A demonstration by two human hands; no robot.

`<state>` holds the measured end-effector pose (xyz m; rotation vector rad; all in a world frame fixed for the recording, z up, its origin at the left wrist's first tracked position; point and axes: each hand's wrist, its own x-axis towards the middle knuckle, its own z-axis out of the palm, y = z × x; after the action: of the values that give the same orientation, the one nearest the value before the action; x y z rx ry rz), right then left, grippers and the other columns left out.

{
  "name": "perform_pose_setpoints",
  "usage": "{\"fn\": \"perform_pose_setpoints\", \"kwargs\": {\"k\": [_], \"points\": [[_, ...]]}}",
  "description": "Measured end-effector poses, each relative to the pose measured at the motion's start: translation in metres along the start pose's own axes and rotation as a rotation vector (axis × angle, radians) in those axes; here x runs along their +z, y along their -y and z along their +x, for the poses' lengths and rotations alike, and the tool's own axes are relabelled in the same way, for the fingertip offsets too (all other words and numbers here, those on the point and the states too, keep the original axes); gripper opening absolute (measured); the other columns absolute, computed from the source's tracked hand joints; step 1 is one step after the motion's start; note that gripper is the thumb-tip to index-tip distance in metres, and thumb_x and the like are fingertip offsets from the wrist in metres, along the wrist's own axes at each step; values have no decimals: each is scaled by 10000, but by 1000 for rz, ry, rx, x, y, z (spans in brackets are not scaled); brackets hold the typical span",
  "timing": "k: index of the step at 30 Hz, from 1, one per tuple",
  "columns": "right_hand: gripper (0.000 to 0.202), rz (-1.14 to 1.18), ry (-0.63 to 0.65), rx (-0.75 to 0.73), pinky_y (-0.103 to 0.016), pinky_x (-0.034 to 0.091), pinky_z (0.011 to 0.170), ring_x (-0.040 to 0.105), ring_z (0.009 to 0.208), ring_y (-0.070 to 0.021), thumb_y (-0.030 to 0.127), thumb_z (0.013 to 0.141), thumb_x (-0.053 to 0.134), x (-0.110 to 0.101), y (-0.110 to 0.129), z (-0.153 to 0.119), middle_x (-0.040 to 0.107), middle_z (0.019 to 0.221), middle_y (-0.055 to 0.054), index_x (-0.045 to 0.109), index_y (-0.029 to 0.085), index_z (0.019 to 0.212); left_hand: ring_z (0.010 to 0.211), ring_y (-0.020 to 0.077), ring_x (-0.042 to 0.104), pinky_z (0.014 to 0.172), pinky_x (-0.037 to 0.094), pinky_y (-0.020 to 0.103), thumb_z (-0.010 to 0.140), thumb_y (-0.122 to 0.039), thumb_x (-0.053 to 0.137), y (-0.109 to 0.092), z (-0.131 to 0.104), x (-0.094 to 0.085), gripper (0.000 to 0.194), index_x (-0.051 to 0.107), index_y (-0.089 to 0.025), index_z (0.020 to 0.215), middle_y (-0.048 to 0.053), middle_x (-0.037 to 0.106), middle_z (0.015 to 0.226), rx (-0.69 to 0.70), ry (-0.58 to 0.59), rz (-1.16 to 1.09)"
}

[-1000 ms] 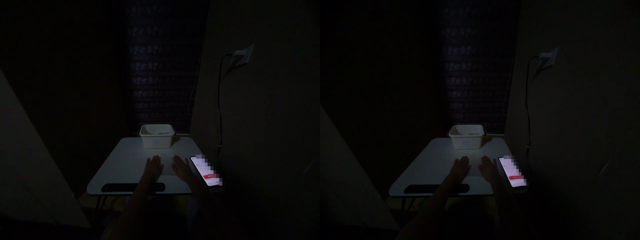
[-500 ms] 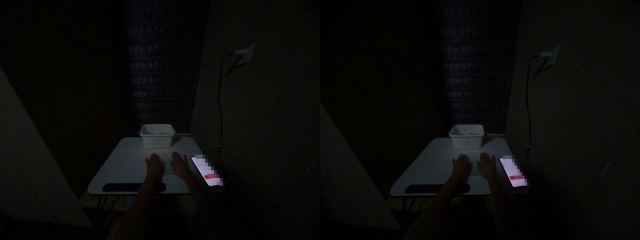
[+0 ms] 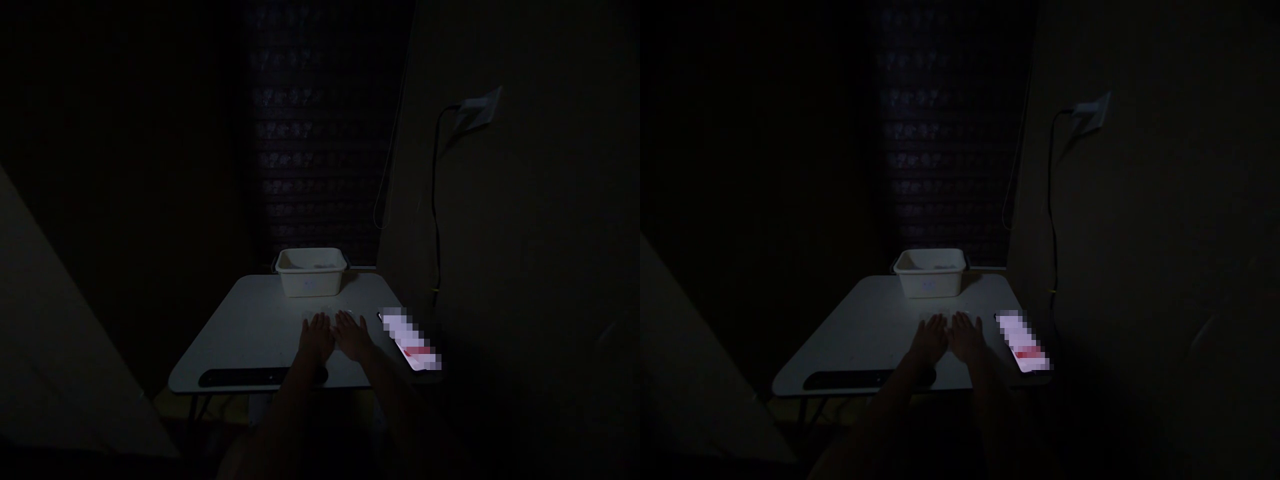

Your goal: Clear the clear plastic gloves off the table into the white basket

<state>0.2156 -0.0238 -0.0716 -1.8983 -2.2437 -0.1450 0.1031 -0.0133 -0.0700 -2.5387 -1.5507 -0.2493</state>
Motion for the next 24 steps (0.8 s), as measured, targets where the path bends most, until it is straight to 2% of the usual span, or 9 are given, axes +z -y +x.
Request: {"fn": "perform_pose_setpoints", "kwargs": {"k": [7,18,24], "points": [[500,-4,-101,7,-436,9,873,153,1113,-164,396,762,76,-8,-9,-5,245,1217,-70,247,147,1161,1094,213,201,861,155,421,765,-345,95,6,-3,-10,487,283,-94,1137,102,277,1201,-64,-37,41],[517,-16,-23,26,-462,39,860,165,1110,-176,422,753,84,-8,-20,-11,251,1213,-86,253,146,1156,1101,208,188,849,175,423,767,-361,100,12,-7,-7,488,278,-98,1137,107,263,1206,-57,8,61],[495,-47,-79,47,-456,-3,860,150,1114,-180,392,761,86,-14,-14,-8,275,1203,-88,273,145,1147,1104,209,177,867,142,410,764,-370,96,9,-5,-9,499,269,-92,1141,113,267,1203,-61,-31,49]]}}
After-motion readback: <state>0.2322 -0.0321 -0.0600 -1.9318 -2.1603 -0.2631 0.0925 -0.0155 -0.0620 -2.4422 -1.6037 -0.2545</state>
